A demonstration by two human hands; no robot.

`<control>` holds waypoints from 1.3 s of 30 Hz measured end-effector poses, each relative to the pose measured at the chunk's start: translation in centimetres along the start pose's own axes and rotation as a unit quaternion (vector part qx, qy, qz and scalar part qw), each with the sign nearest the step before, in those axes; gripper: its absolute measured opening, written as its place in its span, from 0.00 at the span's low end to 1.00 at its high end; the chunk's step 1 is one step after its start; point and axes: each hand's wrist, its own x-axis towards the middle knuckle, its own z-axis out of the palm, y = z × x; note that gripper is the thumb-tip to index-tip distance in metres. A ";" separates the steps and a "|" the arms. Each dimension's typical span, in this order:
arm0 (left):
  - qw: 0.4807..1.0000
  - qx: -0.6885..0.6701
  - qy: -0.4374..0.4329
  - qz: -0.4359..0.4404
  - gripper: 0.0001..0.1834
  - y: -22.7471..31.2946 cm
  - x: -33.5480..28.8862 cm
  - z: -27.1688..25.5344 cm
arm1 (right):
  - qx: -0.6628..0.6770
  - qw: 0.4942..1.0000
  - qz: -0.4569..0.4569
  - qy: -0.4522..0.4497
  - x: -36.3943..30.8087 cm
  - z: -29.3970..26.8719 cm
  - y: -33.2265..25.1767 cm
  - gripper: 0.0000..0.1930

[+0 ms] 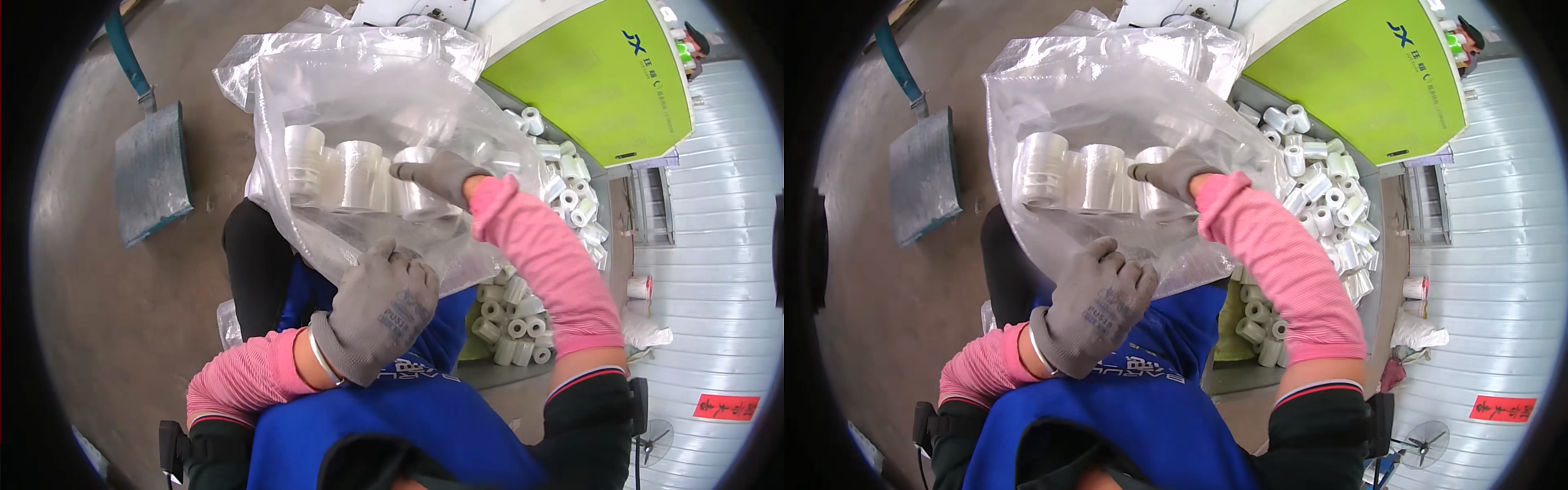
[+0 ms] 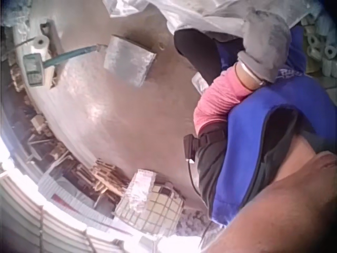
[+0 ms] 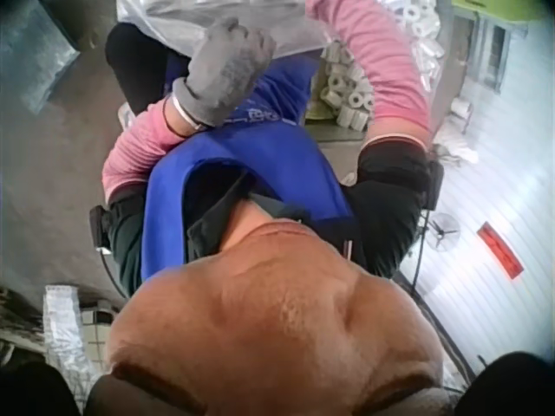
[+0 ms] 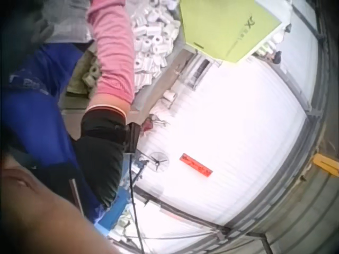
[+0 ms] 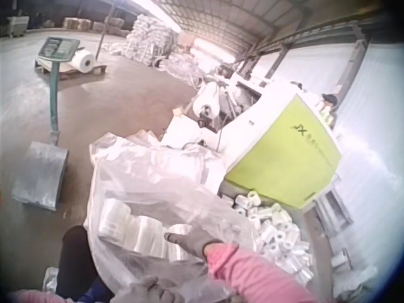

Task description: Packing small rolls of clear plastic film into a large plastic bag.

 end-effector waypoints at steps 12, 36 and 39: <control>0.998 -0.061 0.019 0.009 0.10 -1.6 1.7 -1.3 | 0.421 0.711 -0.405 0.390 -10.9 -9.7 8.0 0.14; 0.943 -0.009 -0.188 -0.273 0.10 0.8 10.2 0.5 | 0.343 0.831 0.423 0.111 14.6 33.6 43.0 0.47; 0.946 0.046 -0.040 -0.318 0.11 0.8 9.1 1.8 | 0.444 0.804 0.392 0.063 14.6 33.6 43.9 0.46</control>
